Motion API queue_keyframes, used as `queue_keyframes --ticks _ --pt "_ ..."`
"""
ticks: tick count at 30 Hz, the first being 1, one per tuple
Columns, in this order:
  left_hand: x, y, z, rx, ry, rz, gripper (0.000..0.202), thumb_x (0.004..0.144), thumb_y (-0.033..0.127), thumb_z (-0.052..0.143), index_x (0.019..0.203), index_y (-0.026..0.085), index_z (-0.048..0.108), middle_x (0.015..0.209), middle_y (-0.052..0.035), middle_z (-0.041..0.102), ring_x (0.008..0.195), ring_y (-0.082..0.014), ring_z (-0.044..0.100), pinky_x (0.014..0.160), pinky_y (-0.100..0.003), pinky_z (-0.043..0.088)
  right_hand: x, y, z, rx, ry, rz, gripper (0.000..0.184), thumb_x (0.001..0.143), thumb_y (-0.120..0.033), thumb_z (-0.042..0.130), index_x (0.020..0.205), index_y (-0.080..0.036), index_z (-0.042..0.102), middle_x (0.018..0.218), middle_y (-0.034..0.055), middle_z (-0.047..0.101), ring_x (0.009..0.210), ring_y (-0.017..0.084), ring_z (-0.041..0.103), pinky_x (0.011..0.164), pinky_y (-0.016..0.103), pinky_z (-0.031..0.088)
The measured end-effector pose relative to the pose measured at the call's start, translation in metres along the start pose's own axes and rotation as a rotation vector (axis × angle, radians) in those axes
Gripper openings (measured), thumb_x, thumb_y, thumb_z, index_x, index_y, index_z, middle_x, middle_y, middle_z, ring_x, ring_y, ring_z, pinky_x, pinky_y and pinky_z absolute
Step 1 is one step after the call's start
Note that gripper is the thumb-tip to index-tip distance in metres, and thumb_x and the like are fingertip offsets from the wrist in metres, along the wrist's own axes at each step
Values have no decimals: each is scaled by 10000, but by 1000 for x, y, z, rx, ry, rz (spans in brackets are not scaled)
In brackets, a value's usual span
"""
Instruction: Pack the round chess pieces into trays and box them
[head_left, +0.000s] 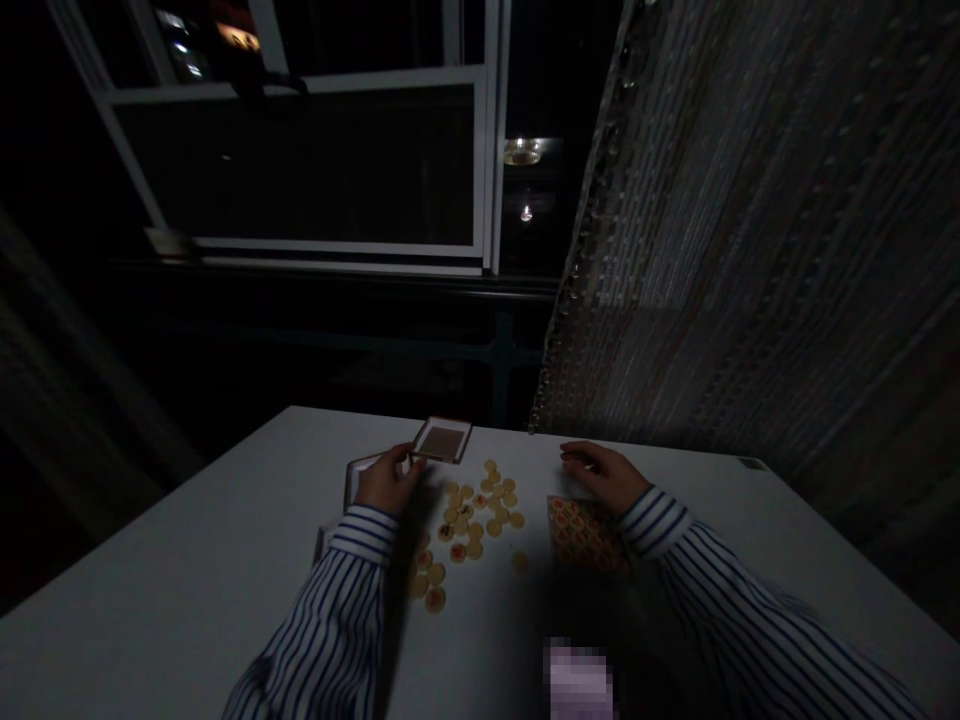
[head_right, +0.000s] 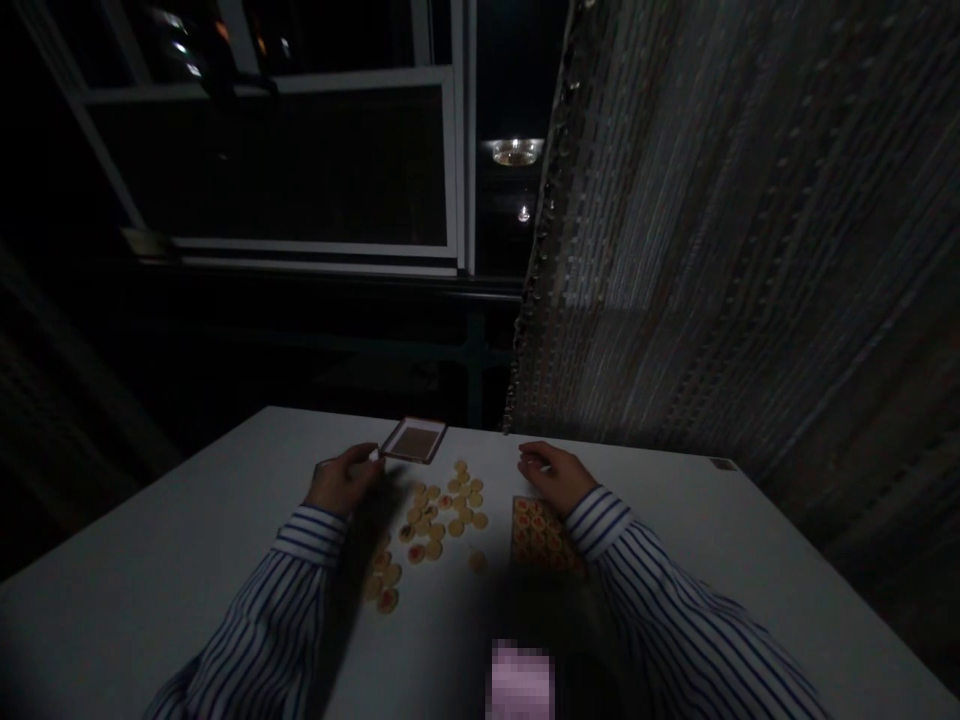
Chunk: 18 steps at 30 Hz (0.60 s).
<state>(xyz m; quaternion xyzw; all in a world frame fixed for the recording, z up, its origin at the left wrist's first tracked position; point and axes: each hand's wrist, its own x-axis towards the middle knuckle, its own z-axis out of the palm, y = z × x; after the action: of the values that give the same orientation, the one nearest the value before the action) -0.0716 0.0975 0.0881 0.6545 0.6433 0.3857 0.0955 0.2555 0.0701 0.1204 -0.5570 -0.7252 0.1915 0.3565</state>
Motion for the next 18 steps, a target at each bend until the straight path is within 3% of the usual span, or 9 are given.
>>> queue_keyframes --ticks 6,18 --pt "37 -18 5 77 -67 -44 387 779 377 430 1088 165 526 976 -80 636 908 -185 586 789 -286 449 42 -7 33 -40 -83 -34 350 739 -336 487 1010 -130 567 855 60 642 796 157 582 736 286 438" --pt "84 -56 39 257 -252 -40 404 812 289 368 1149 99 487 1109 -136 576 980 -196 558 847 -279 406 104 -16 121 -271 -294 -17 439 720 -363 495 1118 -178 510 938 60 619 819 167 571 718 271 409"
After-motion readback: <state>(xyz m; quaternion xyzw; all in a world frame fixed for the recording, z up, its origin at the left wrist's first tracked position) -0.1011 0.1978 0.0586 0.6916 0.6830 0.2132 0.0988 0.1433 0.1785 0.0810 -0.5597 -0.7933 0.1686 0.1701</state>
